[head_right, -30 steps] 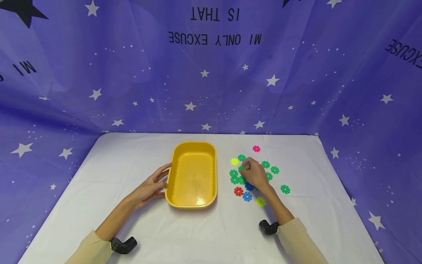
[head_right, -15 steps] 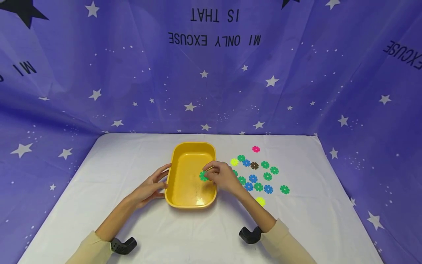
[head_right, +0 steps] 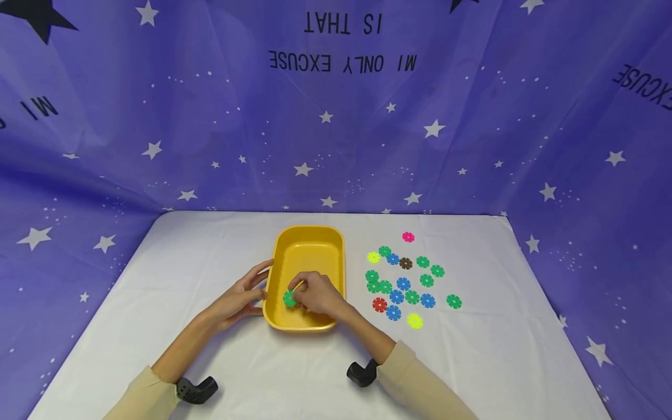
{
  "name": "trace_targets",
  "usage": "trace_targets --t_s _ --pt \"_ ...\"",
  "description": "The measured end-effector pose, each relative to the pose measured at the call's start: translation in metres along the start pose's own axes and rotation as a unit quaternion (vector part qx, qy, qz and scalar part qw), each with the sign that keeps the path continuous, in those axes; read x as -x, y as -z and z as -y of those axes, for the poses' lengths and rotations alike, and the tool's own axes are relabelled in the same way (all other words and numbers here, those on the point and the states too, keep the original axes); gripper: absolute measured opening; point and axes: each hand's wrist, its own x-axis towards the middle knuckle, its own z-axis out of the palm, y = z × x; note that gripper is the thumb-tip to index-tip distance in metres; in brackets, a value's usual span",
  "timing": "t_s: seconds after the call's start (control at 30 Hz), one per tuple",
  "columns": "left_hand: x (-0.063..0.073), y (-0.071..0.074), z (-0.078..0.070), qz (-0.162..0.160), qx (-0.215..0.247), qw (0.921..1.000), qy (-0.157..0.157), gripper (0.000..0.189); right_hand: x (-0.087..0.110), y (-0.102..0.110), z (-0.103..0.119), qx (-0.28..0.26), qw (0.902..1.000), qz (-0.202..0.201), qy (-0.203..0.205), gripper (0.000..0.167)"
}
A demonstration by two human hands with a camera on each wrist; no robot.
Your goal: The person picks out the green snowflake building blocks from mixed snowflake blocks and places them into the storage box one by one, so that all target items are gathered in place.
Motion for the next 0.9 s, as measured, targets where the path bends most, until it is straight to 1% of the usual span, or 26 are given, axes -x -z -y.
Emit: trace_targets --t_s 0.13,0.33,0.47,0.63,0.7,0.77,0.9 --pt "0.000 0.000 0.000 0.003 -0.001 1.0000 -0.002 0.081 -0.005 -0.009 -0.003 0.036 0.9992 0.012 -0.009 0.016" --pt "0.000 0.000 -0.001 0.003 -0.002 1.0000 0.000 0.082 -0.009 -0.016 -0.005 0.073 0.9970 0.022 -0.018 0.016" --pt "0.001 0.001 0.000 0.001 -0.003 1.0000 0.000 0.081 -0.010 -0.019 -0.004 0.089 0.9956 0.023 -0.019 0.016" --pt "0.001 0.000 -0.001 -0.002 -0.002 1.0000 0.002 0.082 -0.008 -0.016 -0.003 0.116 0.9931 0.013 -0.012 0.015" --pt "0.001 0.000 -0.001 -0.003 0.000 1.0000 0.002 0.082 -0.006 -0.012 0.000 0.105 0.9944 0.010 -0.009 0.015" --pt "0.001 -0.001 -0.001 -0.004 0.001 1.0000 0.003 0.082 -0.002 -0.004 0.005 0.083 0.9965 0.004 -0.004 0.015" --pt "0.000 -0.001 -0.001 -0.009 0.001 1.0000 0.003 0.082 0.009 0.018 0.017 0.035 0.9992 -0.019 0.000 0.018"
